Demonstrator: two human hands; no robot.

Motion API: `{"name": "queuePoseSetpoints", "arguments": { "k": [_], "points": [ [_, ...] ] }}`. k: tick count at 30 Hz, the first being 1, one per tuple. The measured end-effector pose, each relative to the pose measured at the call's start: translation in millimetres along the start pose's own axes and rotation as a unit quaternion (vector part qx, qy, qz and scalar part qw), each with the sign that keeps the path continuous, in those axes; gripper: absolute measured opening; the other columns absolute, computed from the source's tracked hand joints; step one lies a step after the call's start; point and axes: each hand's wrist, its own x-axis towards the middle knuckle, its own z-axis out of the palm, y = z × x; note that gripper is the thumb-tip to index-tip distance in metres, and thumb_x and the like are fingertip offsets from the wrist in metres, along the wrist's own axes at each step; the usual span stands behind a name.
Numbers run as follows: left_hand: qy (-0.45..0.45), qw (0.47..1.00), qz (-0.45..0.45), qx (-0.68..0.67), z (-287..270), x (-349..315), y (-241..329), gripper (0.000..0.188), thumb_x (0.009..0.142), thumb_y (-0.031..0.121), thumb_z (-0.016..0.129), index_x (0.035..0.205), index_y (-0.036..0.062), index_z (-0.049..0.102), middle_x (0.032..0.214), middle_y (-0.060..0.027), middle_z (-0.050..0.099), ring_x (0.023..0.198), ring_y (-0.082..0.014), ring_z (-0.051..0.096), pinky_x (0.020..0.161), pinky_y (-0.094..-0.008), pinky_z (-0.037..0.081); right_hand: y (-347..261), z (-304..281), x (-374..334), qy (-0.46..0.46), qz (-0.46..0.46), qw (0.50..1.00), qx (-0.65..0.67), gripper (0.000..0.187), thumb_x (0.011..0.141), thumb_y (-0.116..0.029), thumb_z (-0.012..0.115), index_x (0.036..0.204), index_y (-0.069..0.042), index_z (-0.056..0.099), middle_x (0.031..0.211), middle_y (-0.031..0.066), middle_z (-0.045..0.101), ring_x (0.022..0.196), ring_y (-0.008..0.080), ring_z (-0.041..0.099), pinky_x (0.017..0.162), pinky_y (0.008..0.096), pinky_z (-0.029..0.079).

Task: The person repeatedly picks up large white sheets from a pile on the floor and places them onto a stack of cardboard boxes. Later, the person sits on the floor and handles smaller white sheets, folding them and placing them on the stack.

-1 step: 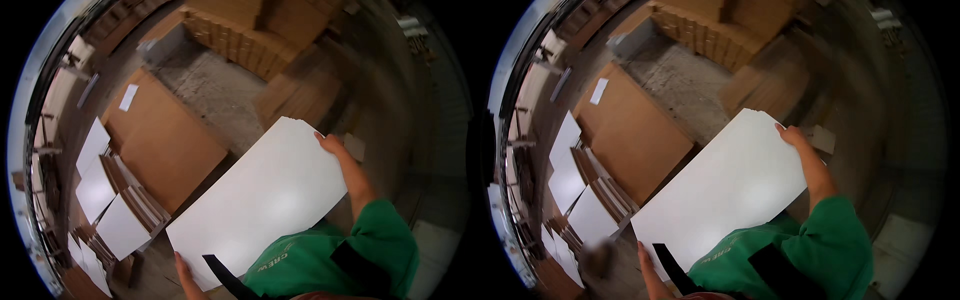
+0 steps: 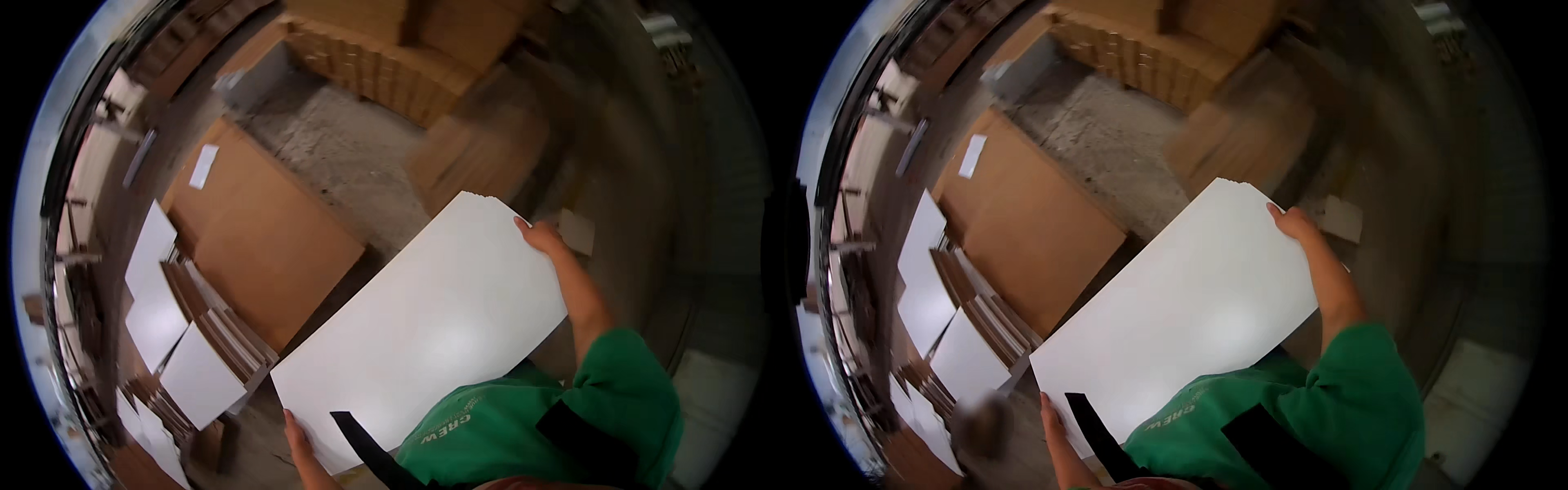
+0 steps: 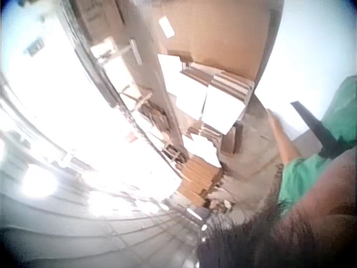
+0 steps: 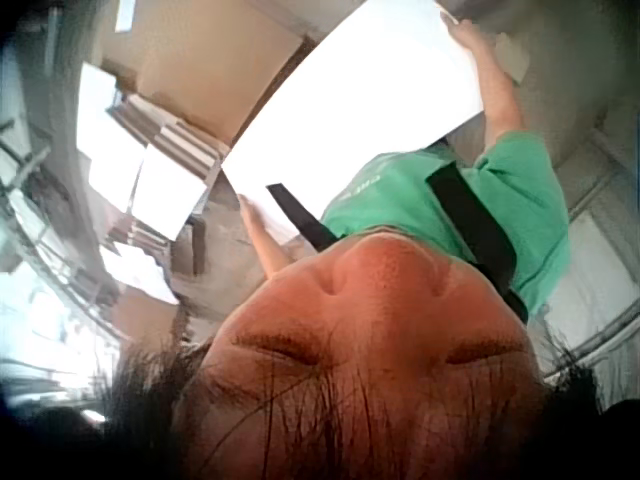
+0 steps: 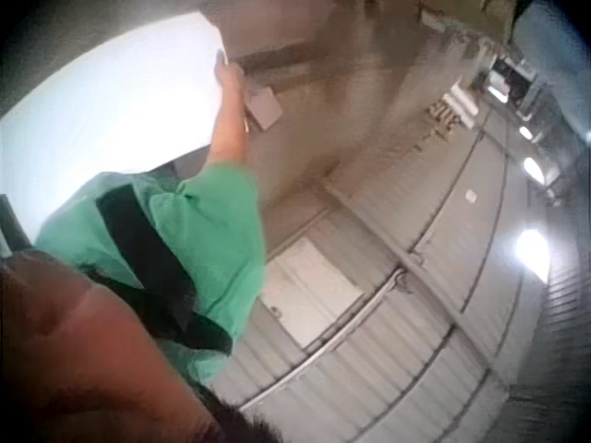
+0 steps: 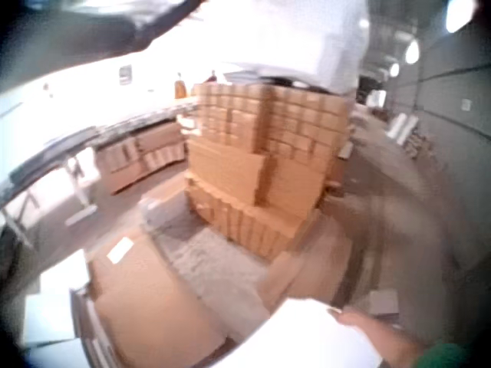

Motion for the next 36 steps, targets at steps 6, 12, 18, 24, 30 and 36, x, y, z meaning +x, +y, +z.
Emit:
{"name": "queuePoseSetpoints", "arguments": {
  "k": [6,12,18,24,30,36],
  "points": [
    [-0.06,0.981,0.119,0.139,82.3,-32.7,-18.4,0.064,0.087,0.046,0.043,0.123,-0.0069,0.041,0.121,-0.0137,0.048,0.107,-0.0223,0.047,0.093,-0.0324,0.035,241.6,35.2,-29.3,-0.103,0.144,0.973,0.15,0.079,0.08,-0.061,0.039,0.117,0.008,0.046,0.12,0.0266,0.046,0.113,0.0375,0.044,0.094,0.0383,0.036],
    [-0.073,0.92,0.136,0.36,183.6,-69.9,-5.3,0.068,0.085,0.05,0.041,0.119,-0.0084,0.045,0.118,-0.0163,0.05,0.107,-0.0243,0.048,0.091,-0.0317,0.037,389.1,46.1,-69.7,-0.067,0.192,0.972,0.114,0.075,0.082,-0.058,0.036,0.119,0.007,0.044,0.124,0.0268,0.041,0.119,0.0367,0.038,0.098,0.037,0.031],
    [-0.066,0.929,0.067,0.357,245.1,-32.7,-18.3,0.074,0.084,0.055,0.038,0.12,-0.0091,0.043,0.117,-0.0195,0.05,0.106,-0.0264,0.048,0.091,-0.0321,0.036,421.9,36.7,-17.6,-0.133,0.254,0.953,0.097,0.078,0.083,-0.059,0.035,0.117,0.011,0.043,0.125,0.0275,0.039,0.121,0.0366,0.035,0.099,0.0362,0.029],
    [-0.062,0.929,0.01,0.365,295.7,-24.3,-16.1,0.074,0.085,0.055,0.036,0.125,-0.0081,0.038,0.121,-0.0184,0.047,0.109,-0.0266,0.046,0.089,-0.0337,0.037,398.7,-13.2,77.5,-0.152,0.22,0.963,0.043,0.08,0.083,-0.061,0.03,0.119,0.01,0.043,0.128,0.0276,0.036,0.123,0.0354,0.033,0.101,0.036,0.026],
    [0.002,0.933,-0.069,0.353,372.7,-22.0,-10.6,0.077,0.084,0.057,0.038,0.124,-0.0086,0.038,0.122,-0.0176,0.046,0.11,-0.0266,0.046,0.092,-0.0347,0.036,397.5,-10.1,232.7,-0.156,0.198,0.967,0.03,0.081,0.084,-0.062,0.023,0.121,0.008,0.041,0.131,0.0262,0.033,0.125,0.0351,0.029,0.103,0.0378,0.023],
    [0.003,0.955,-0.113,0.276,455.0,-22.2,-59.5,0.079,0.082,0.06,0.038,0.123,-0.0074,0.04,0.121,-0.016,0.047,0.111,-0.0267,0.044,0.092,-0.0347,0.036,384.9,-20.2,387.4,-0.188,0.129,0.973,-0.039,0.078,0.085,-0.06,0.023,0.124,0.006,0.039,0.131,0.0242,0.034,0.126,0.0325,0.029,0.103,0.0374,0.023]
  ]
}}
